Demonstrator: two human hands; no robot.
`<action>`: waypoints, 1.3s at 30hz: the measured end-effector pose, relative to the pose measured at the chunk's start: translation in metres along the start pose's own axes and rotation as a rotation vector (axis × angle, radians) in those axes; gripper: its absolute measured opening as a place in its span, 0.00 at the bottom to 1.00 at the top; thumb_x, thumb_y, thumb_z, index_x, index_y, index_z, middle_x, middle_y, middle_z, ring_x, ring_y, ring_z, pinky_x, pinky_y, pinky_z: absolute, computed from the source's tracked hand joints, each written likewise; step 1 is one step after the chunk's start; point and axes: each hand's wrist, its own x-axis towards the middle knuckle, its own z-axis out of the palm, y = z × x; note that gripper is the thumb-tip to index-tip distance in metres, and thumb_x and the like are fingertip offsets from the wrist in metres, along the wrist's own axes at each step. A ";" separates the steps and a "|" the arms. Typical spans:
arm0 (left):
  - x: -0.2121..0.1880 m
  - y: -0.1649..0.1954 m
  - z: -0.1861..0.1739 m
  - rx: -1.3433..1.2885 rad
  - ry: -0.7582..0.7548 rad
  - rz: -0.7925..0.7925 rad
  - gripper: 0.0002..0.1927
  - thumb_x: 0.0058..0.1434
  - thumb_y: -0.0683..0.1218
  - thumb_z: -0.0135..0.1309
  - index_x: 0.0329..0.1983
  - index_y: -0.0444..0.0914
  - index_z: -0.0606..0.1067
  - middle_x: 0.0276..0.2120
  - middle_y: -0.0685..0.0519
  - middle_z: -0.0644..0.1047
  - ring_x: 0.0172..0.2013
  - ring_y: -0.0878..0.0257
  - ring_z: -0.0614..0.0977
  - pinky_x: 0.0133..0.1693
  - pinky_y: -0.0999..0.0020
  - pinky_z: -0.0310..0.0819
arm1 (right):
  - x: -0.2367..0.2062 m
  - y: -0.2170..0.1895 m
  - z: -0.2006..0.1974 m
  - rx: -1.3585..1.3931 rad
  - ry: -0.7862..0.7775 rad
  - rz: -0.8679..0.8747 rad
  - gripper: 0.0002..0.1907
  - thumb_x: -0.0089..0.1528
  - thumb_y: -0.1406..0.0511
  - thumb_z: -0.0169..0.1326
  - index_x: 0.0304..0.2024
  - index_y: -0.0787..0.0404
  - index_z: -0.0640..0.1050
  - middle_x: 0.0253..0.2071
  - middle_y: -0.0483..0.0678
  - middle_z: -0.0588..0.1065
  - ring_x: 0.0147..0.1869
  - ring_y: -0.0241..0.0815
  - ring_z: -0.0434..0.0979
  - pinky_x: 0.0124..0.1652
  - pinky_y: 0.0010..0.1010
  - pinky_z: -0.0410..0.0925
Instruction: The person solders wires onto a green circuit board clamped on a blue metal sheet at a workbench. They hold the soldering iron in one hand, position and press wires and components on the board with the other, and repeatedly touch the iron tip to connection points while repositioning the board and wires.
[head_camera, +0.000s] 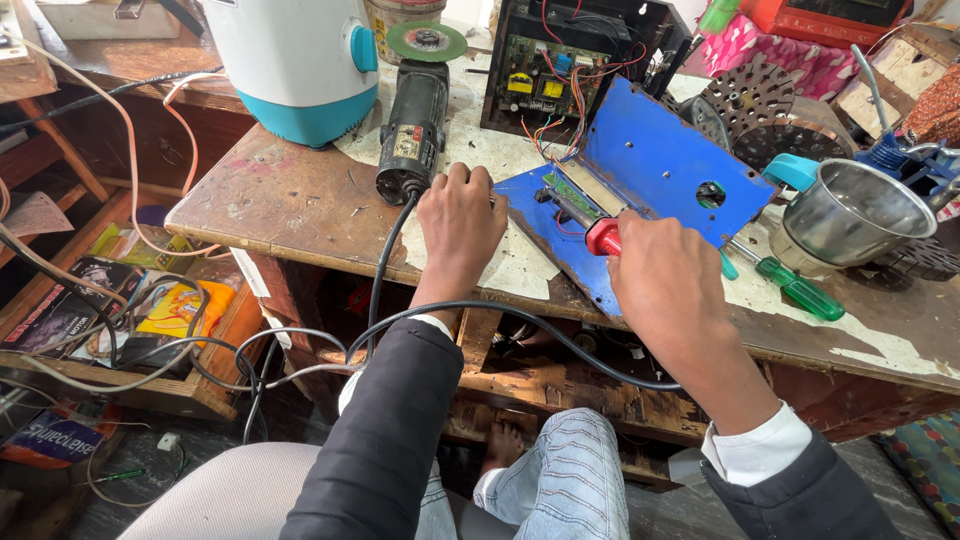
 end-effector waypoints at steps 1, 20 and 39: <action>0.000 0.000 0.000 0.002 -0.004 0.001 0.13 0.53 0.50 0.66 0.31 0.37 0.76 0.34 0.49 0.76 0.37 0.51 0.79 0.37 0.54 0.72 | 0.000 0.000 0.000 0.000 0.004 -0.002 0.09 0.59 0.66 0.59 0.39 0.65 0.80 0.27 0.60 0.78 0.33 0.61 0.82 0.33 0.48 0.73; 0.003 -0.002 0.004 -0.037 0.006 -0.005 0.11 0.53 0.48 0.64 0.31 0.36 0.77 0.33 0.48 0.76 0.36 0.51 0.80 0.36 0.55 0.73 | 0.000 -0.002 -0.001 -0.003 0.000 -0.001 0.10 0.59 0.66 0.60 0.38 0.67 0.79 0.26 0.61 0.78 0.33 0.62 0.82 0.32 0.49 0.73; 0.003 -0.002 0.006 -0.014 0.010 -0.026 0.09 0.53 0.47 0.63 0.32 0.37 0.78 0.33 0.49 0.77 0.35 0.52 0.80 0.35 0.56 0.73 | -0.002 -0.003 -0.006 0.015 0.011 0.002 0.10 0.59 0.65 0.62 0.38 0.66 0.79 0.28 0.61 0.78 0.34 0.62 0.81 0.33 0.49 0.73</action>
